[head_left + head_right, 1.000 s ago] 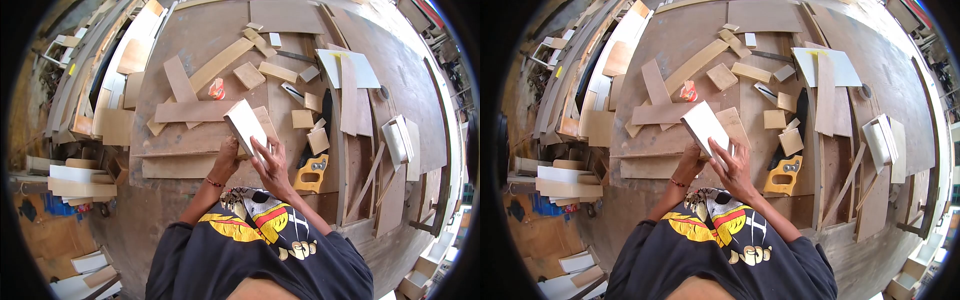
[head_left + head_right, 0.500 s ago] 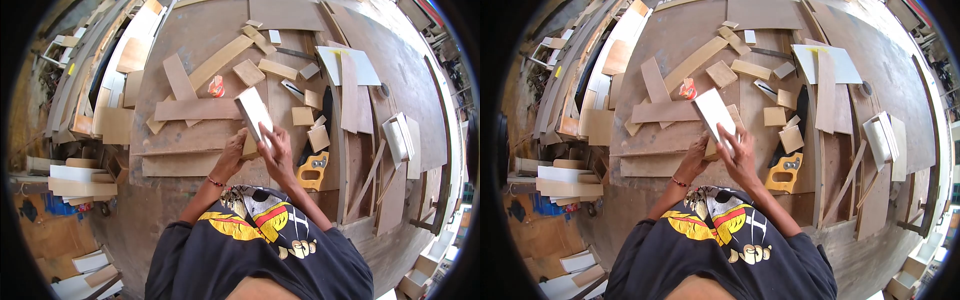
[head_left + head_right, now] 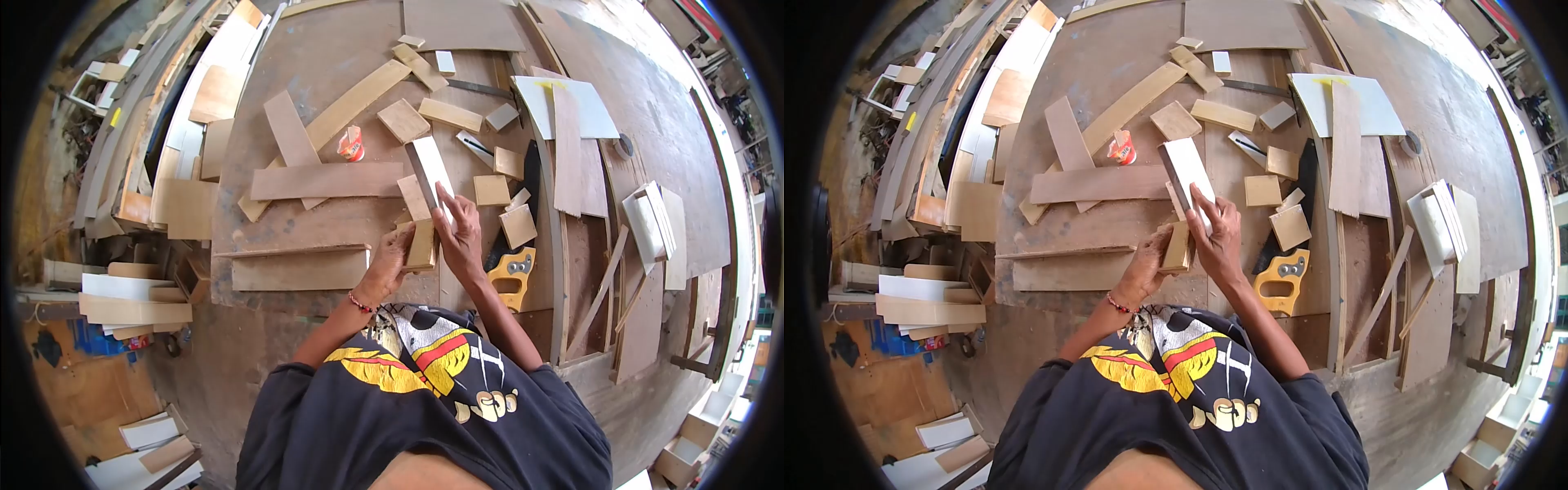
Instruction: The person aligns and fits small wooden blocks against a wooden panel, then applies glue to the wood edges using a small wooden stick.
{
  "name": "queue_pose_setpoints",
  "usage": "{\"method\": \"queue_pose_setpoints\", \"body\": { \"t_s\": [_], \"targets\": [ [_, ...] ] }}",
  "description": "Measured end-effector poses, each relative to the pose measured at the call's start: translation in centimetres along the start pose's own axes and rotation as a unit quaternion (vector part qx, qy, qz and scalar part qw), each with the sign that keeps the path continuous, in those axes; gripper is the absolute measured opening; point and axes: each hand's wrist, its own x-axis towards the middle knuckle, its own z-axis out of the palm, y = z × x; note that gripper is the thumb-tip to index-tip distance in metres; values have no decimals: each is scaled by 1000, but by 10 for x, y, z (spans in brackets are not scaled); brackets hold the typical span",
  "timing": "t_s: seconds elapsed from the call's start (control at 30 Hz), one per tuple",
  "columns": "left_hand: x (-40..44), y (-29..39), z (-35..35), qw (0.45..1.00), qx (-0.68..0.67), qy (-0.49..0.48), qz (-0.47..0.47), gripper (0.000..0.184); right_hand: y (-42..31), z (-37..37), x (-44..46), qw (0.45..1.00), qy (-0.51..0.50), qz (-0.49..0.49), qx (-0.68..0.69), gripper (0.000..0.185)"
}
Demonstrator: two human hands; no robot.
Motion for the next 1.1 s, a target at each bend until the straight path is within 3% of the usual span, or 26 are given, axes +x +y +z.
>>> {"method": "queue_pose_setpoints", "body": {
  "t_s": [0.1,0.17,0.23,0.3,0.33,0.43,0.57,0.63,0.77,0.83,0.9,0.97,1.1],
  "targets": [
    [8,4,-10,1000,-3,1,10,35,-20,-1,-22,999,-42,-13,8,40],
    [8,11,-11,995,35,-10,92,36,-36,-5,-31,994,-47,-87,-44,39],
    [3,11,-4,991,46,5,124,38,-30,-6,-26,996,-52,-59,-33,39],
    [2,14,-4,963,250,93,35,41,-10,-1,-11,998,-22,-2,-56,38],
    [12,-1,-5,920,310,141,196,46,-6,-2,-3,999,-7,0,-45,38],
    [7,10,-4,872,420,179,175,45,-13,0,-8,992,-9,5,-123,39],
    [17,4,-27,901,366,177,156,41,-41,4,-41,972,-38,-29,-232,40],
    [14,5,-10,821,465,257,208,38,-31,8,-31,974,-14,6,-227,39],
    [7,3,7,813,465,220,273,42,-11,11,0,984,40,61,-164,39],
    [9,9,6,827,446,213,267,43,-18,12,-8,981,26,58,-183,40],
    [14,14,-3,807,488,272,191,42,-27,11,-29,975,-10,22,-223,40],
    [15,15,-11,839,436,247,210,42,-38,10,-44,971,-20,-5,-237,41],
    [7,11,9,821,452,250,243,40,-20,12,-9,975,20,82,-206,38]
  ]
}}
